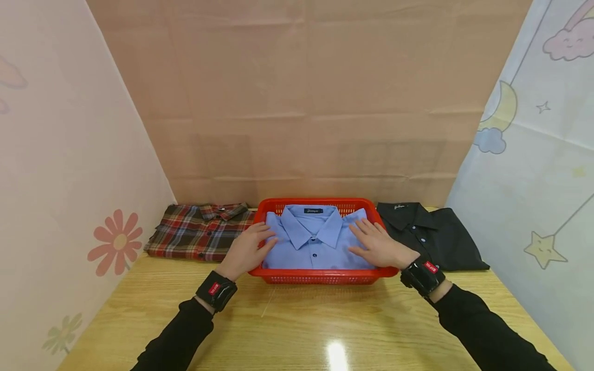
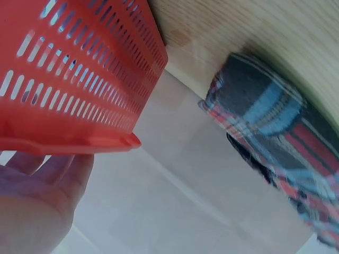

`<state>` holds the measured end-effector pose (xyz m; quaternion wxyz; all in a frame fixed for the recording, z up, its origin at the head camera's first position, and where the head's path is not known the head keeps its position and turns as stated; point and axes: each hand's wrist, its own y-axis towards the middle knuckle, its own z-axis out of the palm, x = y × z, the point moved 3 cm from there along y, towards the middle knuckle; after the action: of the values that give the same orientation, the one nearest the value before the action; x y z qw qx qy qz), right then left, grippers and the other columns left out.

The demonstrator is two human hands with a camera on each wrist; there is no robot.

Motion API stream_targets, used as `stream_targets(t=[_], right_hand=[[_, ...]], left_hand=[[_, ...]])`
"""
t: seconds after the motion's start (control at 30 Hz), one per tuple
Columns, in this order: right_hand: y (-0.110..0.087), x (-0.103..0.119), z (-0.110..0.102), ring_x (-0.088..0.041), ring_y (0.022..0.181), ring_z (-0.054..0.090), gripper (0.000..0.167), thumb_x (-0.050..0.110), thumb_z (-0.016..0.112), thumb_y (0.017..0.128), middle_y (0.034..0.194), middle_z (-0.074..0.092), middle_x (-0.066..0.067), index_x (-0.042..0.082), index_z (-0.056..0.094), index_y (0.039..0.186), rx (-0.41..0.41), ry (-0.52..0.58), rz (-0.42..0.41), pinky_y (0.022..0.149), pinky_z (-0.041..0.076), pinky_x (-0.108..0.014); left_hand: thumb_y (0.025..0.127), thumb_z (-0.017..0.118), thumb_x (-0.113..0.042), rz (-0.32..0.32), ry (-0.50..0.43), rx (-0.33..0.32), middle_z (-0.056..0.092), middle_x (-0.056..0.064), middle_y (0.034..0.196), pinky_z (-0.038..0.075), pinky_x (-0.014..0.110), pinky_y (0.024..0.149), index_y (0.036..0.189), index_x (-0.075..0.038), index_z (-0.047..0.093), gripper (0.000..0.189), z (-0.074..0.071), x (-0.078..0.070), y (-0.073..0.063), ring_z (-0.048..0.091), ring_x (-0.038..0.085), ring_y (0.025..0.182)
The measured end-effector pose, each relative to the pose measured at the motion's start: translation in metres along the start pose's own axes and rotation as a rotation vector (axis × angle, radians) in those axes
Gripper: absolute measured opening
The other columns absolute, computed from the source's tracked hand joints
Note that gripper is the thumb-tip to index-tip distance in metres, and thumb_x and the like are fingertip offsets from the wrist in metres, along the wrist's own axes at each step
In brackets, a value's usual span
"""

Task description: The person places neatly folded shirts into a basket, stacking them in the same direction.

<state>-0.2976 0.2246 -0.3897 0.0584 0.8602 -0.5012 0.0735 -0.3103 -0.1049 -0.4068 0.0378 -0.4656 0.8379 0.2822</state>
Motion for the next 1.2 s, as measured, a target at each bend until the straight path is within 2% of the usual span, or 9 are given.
stream_targets(t=[0.2, 0.37, 0.5, 0.63, 0.8, 0.97, 1.1, 1.2], right_hand=[[0.002, 0.017, 0.000, -0.043, 0.147, 0.019, 0.079, 0.035, 0.058, 0.097, 0.160, 0.022, -0.024, 0.001, 0.018, 0.156, -0.023, 0.080, -0.005, 0.116, 0.015, -0.066], [0.004, 0.038, 0.003, -0.042, 0.147, 0.022, 0.078, 0.039, 0.053, 0.100, 0.160, 0.022, -0.023, -0.003, 0.018, 0.155, -0.027, 0.093, -0.045, 0.116, 0.019, -0.064], [0.006, 0.054, 0.007, -0.040, 0.147, 0.024, 0.076, 0.042, 0.050, 0.100, 0.160, 0.024, -0.022, -0.002, 0.020, 0.155, -0.020, 0.106, -0.065, 0.117, 0.021, -0.061], [0.012, 0.070, 0.010, -0.038, 0.146, 0.028, 0.073, 0.042, 0.050, 0.101, 0.158, 0.028, -0.022, -0.002, 0.025, 0.153, -0.053, 0.111, -0.091, 0.116, 0.026, -0.056], [0.021, 0.092, 0.010, -0.035, 0.145, 0.033, 0.069, 0.041, 0.051, 0.101, 0.156, 0.035, -0.020, -0.002, 0.032, 0.151, -0.118, 0.118, -0.131, 0.117, 0.030, -0.051], [0.030, 0.115, 0.015, -0.032, 0.143, 0.037, 0.065, 0.043, 0.050, 0.101, 0.153, 0.040, -0.018, 0.000, 0.038, 0.149, -0.126, 0.101, -0.186, 0.116, 0.032, -0.047], [0.036, 0.131, 0.023, -0.032, 0.142, 0.040, 0.061, 0.042, 0.051, 0.100, 0.150, 0.045, -0.017, 0.002, 0.044, 0.146, -0.120, 0.074, -0.239, 0.114, 0.035, -0.046], [0.039, 0.141, 0.028, -0.032, 0.140, 0.041, 0.059, 0.042, 0.052, 0.100, 0.149, 0.047, -0.017, 0.004, 0.046, 0.146, -0.125, 0.048, -0.266, 0.113, 0.037, -0.046]], left_hand=[[0.093, 0.067, -0.028, 0.009, 0.020, -0.105, 0.068, 0.015, 0.123, 0.048, 0.052, 0.101, 0.115, -0.008, 0.074, 0.030, -0.007, -0.001, -0.009, 0.058, 0.032, 0.123], [0.091, 0.070, -0.027, -0.044, -0.030, -0.178, 0.069, 0.012, 0.121, 0.051, 0.051, 0.096, 0.112, -0.008, 0.075, 0.028, -0.012, 0.005, -0.018, 0.061, 0.030, 0.118], [0.093, 0.068, -0.029, -0.107, -0.060, -0.176, 0.068, 0.011, 0.120, 0.052, 0.051, 0.094, 0.111, -0.009, 0.075, 0.028, -0.016, 0.012, -0.026, 0.062, 0.030, 0.114], [0.095, 0.066, -0.030, -0.162, -0.066, -0.174, 0.069, 0.011, 0.119, 0.054, 0.049, 0.090, 0.111, -0.009, 0.075, 0.027, -0.019, 0.021, -0.033, 0.064, 0.030, 0.111], [0.097, 0.062, -0.028, -0.173, -0.062, -0.193, 0.071, 0.010, 0.113, 0.056, 0.047, 0.085, 0.112, -0.009, 0.074, 0.026, -0.020, 0.034, -0.039, 0.068, 0.028, 0.102], [0.097, 0.062, -0.023, -0.172, -0.059, -0.200, 0.072, 0.011, 0.111, 0.056, 0.049, 0.084, 0.113, -0.007, 0.073, 0.025, -0.018, 0.050, -0.043, 0.069, 0.030, 0.100], [0.094, 0.066, -0.018, -0.205, -0.026, -0.181, 0.072, 0.014, 0.111, 0.056, 0.050, 0.081, 0.114, -0.006, 0.072, 0.024, -0.016, 0.063, -0.046, 0.069, 0.032, 0.098], [0.091, 0.067, -0.011, -0.239, -0.001, -0.141, 0.071, 0.016, 0.112, 0.055, 0.049, 0.077, 0.116, -0.005, 0.071, 0.026, -0.013, 0.071, -0.048, 0.069, 0.033, 0.097]])
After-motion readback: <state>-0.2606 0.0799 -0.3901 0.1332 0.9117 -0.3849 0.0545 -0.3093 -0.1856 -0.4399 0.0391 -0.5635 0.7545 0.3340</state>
